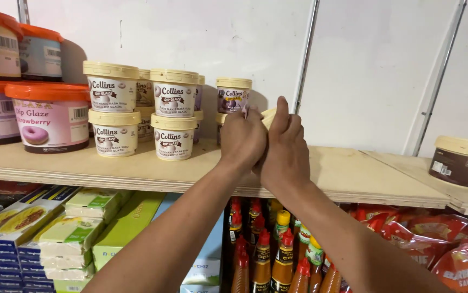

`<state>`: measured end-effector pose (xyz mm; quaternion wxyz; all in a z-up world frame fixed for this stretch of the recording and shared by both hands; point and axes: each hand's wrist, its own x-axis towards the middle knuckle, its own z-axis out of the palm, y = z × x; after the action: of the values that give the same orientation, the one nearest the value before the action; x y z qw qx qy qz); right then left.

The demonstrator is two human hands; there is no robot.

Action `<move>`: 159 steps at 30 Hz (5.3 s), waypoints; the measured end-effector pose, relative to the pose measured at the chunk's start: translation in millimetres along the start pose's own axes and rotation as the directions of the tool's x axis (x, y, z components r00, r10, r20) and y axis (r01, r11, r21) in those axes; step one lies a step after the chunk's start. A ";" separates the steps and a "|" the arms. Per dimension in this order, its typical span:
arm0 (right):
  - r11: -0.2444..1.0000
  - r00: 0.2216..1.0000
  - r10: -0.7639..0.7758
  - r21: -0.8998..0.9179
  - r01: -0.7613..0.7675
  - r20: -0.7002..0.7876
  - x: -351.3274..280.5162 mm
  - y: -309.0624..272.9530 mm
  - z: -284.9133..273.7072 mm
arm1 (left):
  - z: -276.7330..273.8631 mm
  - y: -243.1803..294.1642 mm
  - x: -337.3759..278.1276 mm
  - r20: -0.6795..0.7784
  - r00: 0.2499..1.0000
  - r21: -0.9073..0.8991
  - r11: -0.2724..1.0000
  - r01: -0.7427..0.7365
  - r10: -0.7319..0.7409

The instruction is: Cleaning product containers with a cloth and organizing them on the shelves of a grocery store.

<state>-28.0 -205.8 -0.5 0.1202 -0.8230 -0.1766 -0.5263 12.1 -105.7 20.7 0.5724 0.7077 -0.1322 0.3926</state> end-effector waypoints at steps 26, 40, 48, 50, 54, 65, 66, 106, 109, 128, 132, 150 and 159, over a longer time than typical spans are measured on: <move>0.521 0.961 -0.242 0.818 0.244 -0.132 -24.6 11.3 -19.4 | -71.1 69.0 21.2 0.522 0.847 -0.052 0.987 0.151 -0.102; 0.894 0.962 -0.146 0.386 0.229 -0.233 -19.9 3.5 1.2 | -65.4 53.9 18.0 0.398 0.800 0.554 0.577 -0.600 0.450; 0.916 0.987 -0.112 0.373 0.148 -0.116 -23.9 1.1 1.9 | -64.0 58.8 -7.5 0.303 0.896 0.314 0.854 -0.414 0.323; 0.920 0.972 -0.162 0.330 0.210 -0.169 -25.8 5.8 6.4 | -58.4 57.0 -5.5 0.321 0.885 0.305 0.848 -0.433 0.337; 0.905 0.957 -0.209 0.331 0.267 -0.199 -24.3 6.2 5.8 | -56.1 54.4 -4.2 0.371 0.828 0.237 0.819 -0.522 0.420; 0.627 0.970 0.024 0.752 -0.202 0.241 -3.4 7.6 -0.4 | -125.3 65.3 -20.5 0.397 0.915 0.169 0.986 0.009 -0.076; 0.494 0.931 0.036 0.803 -0.334 0.364 1.4 12.1 6.4 | -133.5 68.5 -24.7 0.322 0.932 0.303 0.951 0.063 -0.164; 0.726 0.701 0.103 0.428 -0.538 0.706 29.1 11.6 33.1 | -111.5 -30.9 1.4 0.572 0.802 0.562 0.795 -0.229 -0.173; 0.806 0.701 0.111 0.349 -0.479 0.705 28.0 14.7 40.7 | -112.3 -32.2 0.0 0.570 0.809 0.569 0.778 -0.266 -0.141; 0.811 0.721 0.049 0.394 -0.433 0.691 22.2 18.4 43.7 | -116.1 -32.7 -5.3 0.545 0.832 0.517 0.822 -0.240 -0.099; 0.840 0.724 0.078 0.346 -0.418 0.686 22.9 10.9 34.8 | -118.8 -24.2 -9.2 0.538 0.833 0.513 0.834 -0.202 -0.129; 0.869 0.742 0.097 0.306 -0.388 0.663 21.9 12.4 34.1 | -116.1 -35.6 -6.6 0.537 0.838 0.474 0.855 -0.211 -0.091; 0.888 0.759 0.114 0.277 -0.368 0.641 21.8 9.8 27.1 | -118.6 -25.4 -11.1 0.514 0.848 0.512 0.840 -0.179 -0.132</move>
<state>6.8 -200.7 7.9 0.2849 -0.9233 -0.1960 -0.1673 -27.0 7.6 -0.7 0.2848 0.9183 -0.1773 0.2101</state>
